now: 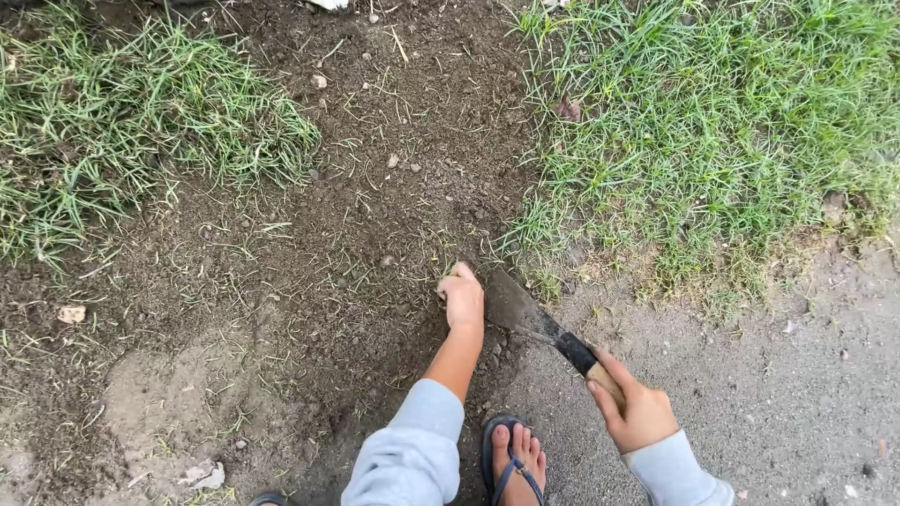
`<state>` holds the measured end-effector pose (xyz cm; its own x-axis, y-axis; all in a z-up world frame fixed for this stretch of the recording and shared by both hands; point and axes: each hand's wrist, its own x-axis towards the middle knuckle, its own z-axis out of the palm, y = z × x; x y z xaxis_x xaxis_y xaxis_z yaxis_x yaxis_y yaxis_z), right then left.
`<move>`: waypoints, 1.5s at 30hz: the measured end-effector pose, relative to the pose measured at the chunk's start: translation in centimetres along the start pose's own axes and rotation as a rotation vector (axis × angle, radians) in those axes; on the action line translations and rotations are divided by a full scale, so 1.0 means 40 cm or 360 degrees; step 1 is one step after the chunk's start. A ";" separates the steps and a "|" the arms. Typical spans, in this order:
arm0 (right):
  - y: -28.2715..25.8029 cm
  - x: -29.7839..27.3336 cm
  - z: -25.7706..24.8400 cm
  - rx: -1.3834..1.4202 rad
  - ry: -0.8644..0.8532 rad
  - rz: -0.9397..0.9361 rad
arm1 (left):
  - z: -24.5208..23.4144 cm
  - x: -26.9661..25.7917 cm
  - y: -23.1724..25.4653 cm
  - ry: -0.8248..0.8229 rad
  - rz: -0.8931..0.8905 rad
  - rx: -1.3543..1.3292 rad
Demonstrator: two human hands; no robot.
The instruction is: Using a hand trowel to scrape soil and pulling weeds to create a clean edge between a lawn and a path.
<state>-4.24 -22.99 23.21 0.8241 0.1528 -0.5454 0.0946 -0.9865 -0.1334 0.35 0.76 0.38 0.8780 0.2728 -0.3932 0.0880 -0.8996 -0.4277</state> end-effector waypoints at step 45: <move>0.088 -0.075 0.098 0.0714 0.0020 0.0108 | 0.091 0.066 -0.088 0.0287 -0.0318 -0.0238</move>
<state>-8.55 -26.69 21.13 0.8270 0.0850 -0.5558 -0.2092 -0.8710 -0.4446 0.65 5.91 -2.12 0.9046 0.3966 -0.1565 0.3240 -0.8780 -0.3523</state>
